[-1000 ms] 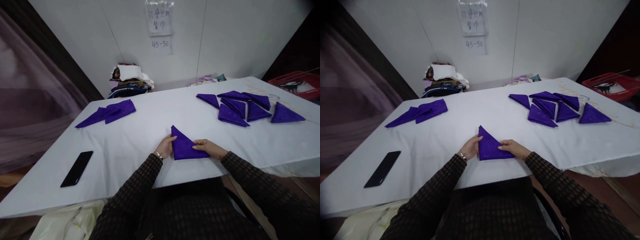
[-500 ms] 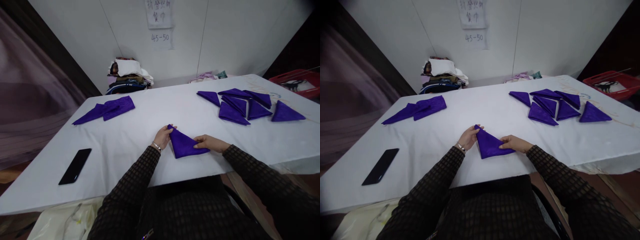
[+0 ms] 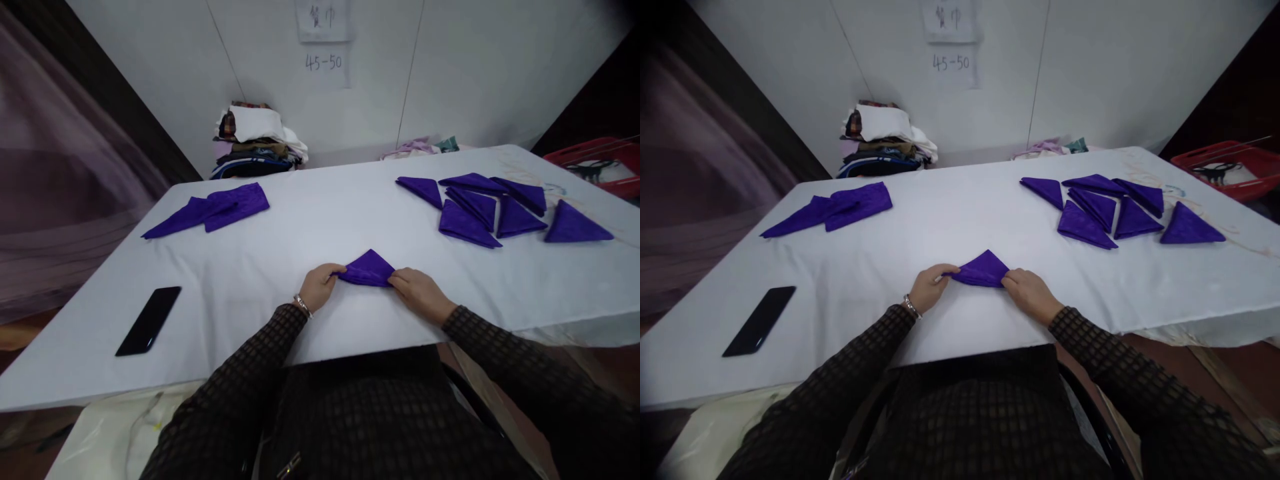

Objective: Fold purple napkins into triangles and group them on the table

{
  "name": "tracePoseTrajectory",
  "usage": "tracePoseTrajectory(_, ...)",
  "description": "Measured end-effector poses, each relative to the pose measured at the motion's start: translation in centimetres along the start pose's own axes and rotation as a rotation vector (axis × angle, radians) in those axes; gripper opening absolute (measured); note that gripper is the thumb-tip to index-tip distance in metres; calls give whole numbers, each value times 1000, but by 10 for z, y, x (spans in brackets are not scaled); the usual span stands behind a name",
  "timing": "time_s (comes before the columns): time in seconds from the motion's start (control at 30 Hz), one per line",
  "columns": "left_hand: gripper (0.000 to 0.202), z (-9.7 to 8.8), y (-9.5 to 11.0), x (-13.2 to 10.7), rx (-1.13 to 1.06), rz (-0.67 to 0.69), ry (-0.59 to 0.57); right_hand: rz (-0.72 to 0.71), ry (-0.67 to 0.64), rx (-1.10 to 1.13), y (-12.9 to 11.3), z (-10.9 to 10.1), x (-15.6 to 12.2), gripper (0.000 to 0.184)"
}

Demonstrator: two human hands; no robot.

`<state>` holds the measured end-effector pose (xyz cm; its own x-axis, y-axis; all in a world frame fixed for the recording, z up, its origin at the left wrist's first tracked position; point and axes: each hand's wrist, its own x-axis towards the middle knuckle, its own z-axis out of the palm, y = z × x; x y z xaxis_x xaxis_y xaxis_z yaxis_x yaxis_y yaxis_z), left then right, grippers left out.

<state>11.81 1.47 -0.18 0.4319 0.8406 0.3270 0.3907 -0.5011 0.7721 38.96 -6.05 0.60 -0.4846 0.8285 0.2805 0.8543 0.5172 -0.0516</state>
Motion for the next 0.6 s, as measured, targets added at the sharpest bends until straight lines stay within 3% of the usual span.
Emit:
tracePoseTrajectory(0.17,36,-2,-7,-40,52,-24,-8,11,-22,176,-7,13,-22,32)
tracePoseTrajectory(0.27,28,-11,-4,-45,40,-141,114,82,-38,358,-5,9,-24,33)
tracePoseTrajectory(0.4,19,-16,2,-40,-3,-288,244,287,40,634,1,3,-22,26)
tracePoseTrajectory(0.5,19,-10,9,-32,16,-211,199,462,95,759,13,0,-15,24)
tracePoseTrajectory(0.6,21,2,18,-21,74,-59,41,671,18,895,28,-2,-4,28)
